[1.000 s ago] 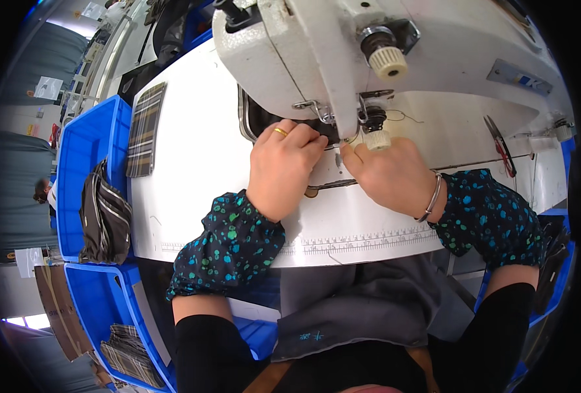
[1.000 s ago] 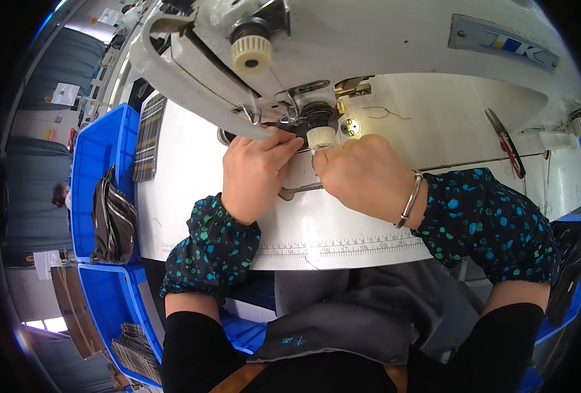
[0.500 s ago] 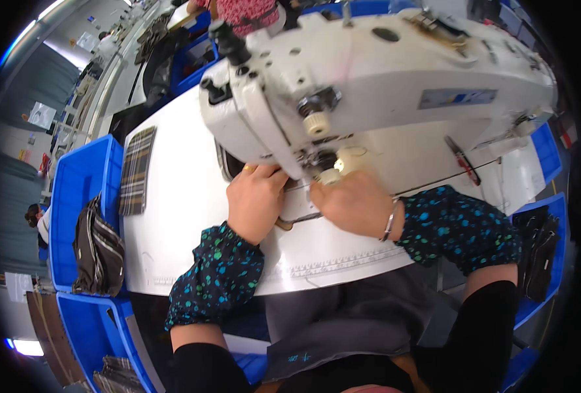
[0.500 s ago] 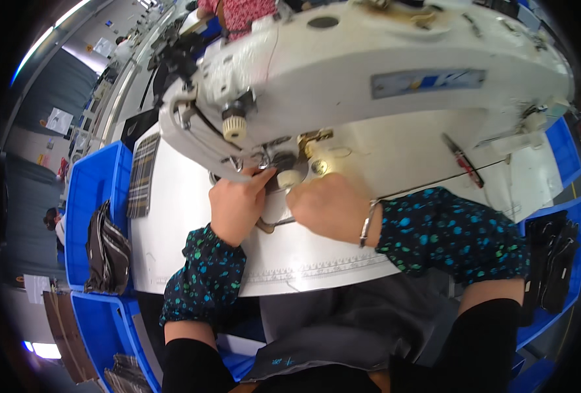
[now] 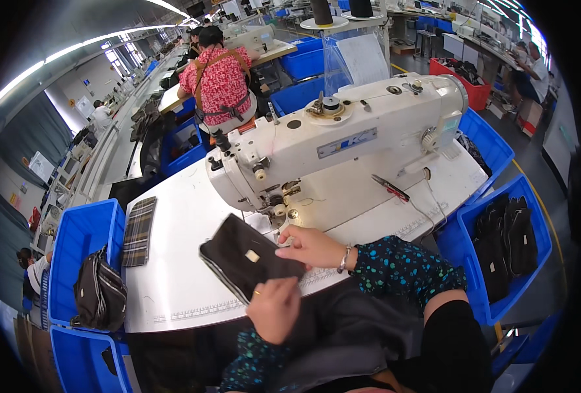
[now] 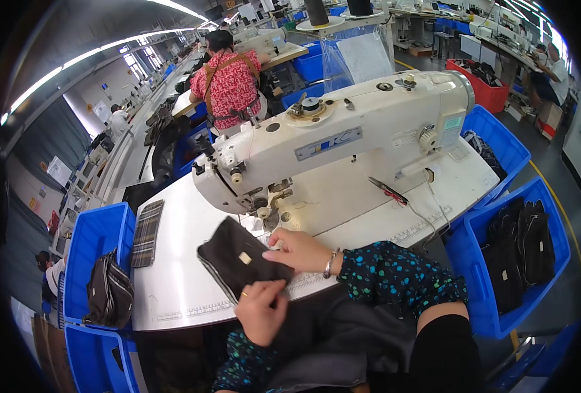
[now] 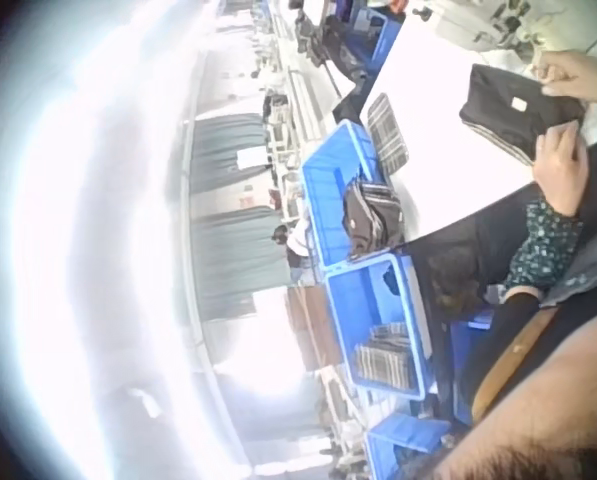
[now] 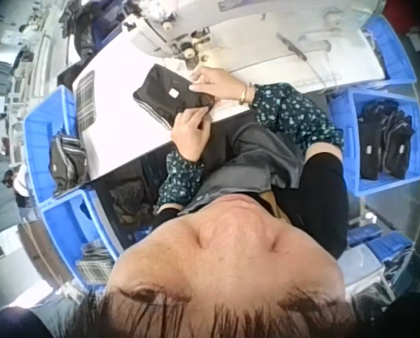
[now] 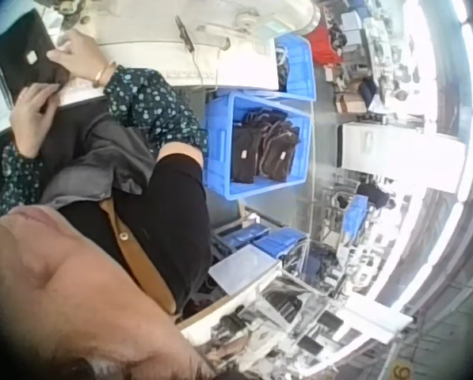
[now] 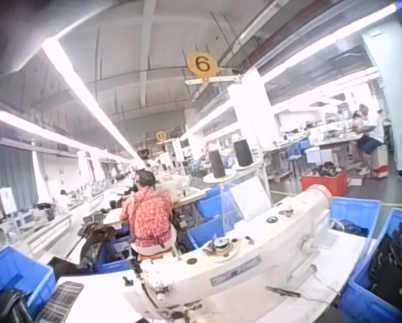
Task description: The person operates an industrial sewing machine to stitch zippers onto small fabric pouches. They retrieve pouches from a blue bin, align the zipper edges under the presser foot, and sew along the seams. After completing the stitching, the person removes the pouch and places it into a separate bin before picking up the next item.
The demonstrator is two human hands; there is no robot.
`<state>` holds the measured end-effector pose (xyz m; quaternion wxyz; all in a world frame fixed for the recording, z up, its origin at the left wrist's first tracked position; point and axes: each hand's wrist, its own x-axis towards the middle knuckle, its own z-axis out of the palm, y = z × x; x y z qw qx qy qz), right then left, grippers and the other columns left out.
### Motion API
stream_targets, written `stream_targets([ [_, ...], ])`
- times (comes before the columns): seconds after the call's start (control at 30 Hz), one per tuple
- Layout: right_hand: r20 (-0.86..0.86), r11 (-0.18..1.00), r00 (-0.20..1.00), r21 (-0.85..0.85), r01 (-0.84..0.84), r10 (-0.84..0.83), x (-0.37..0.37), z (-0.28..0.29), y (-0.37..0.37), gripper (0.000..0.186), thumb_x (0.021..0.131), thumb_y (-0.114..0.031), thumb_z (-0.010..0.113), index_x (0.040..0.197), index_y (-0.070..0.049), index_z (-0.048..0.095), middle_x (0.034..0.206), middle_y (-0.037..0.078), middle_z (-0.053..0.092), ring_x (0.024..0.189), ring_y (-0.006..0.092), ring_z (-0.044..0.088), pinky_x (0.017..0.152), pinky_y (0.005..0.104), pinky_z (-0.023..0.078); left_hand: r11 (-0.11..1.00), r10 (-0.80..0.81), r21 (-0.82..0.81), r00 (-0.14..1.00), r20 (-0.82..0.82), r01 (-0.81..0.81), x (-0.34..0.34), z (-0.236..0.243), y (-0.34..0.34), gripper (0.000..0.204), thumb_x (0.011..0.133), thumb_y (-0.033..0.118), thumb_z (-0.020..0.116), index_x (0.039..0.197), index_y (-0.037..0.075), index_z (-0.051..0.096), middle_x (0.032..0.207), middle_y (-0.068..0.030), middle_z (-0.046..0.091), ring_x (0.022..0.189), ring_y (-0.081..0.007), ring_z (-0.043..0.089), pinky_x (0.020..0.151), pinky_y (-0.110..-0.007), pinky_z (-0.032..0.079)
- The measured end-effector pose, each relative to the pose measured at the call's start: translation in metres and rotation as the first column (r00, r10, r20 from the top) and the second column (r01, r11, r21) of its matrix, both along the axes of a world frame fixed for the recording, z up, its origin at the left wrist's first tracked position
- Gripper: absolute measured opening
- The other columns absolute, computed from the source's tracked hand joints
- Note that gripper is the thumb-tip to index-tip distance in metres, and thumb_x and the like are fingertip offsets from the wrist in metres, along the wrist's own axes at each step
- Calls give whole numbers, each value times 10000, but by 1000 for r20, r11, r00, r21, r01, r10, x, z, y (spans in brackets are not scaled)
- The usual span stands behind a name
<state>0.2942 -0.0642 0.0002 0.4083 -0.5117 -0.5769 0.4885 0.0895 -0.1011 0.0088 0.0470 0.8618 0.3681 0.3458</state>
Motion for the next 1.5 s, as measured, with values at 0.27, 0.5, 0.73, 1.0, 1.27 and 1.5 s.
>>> stream_targets([
  [0.27,174,939,964,314,139,-201,14,-7,-116,383,872,-147,783,1240,-119,679,1049,83,755,829,290,715,773,365,535,853,-444,-190,868,224,485,10,-33,-85,274,756,-26,827,1007,76,788,1008,-59,765,839,-237,709,742,-344,580],
  [0.5,447,839,709,309,448,-544,105,56,-267,356,847,-87,777,1192,-146,713,998,112,751,866,327,729,746,388,558,966,-260,35,960,101,258,-25,-35,-46,200,893,-57,733,1071,25,769,1035,-124,729,948,-303,667,853,-391,535],
  [0.73,558,661,431,315,681,-709,227,110,-404,403,800,18,772,1192,-42,701,1220,72,730,1109,198,666,1021,326,504,987,-103,135,988,119,86,-31,-48,3,148,945,-18,722,1084,-12,771,1053,-115,729,971,-279,652,853,-391,533],
  [1.0,885,537,397,-217,815,-245,340,-45,-470,881,644,-365,970,1432,-128,653,1598,278,446,1508,394,413,1231,437,364,989,-25,150,992,128,6,-19,-48,-3,117,940,19,726,1044,6,779,1015,-115,735,920,-302,668,890,-409,508],
  [1.27,932,486,151,30,874,-330,372,-154,-480,845,702,-352,923,1396,4,596,1332,297,639,1281,433,598,1095,480,493,995,-2,102,992,129,-11,-12,-31,-3,177,819,31,764,988,77,784,990,-69,740,845,-290,695,833,-429,553],
  [1.5,795,535,408,-127,836,-449,393,-183,-459,545,856,-164,791,1337,31,626,1163,236,739,1075,380,721,932,438,577,986,32,150,970,242,-70,-21,-34,1,187,821,84,793,1002,127,779,1000,4,731,853,-207,693,839,-411,586],
])
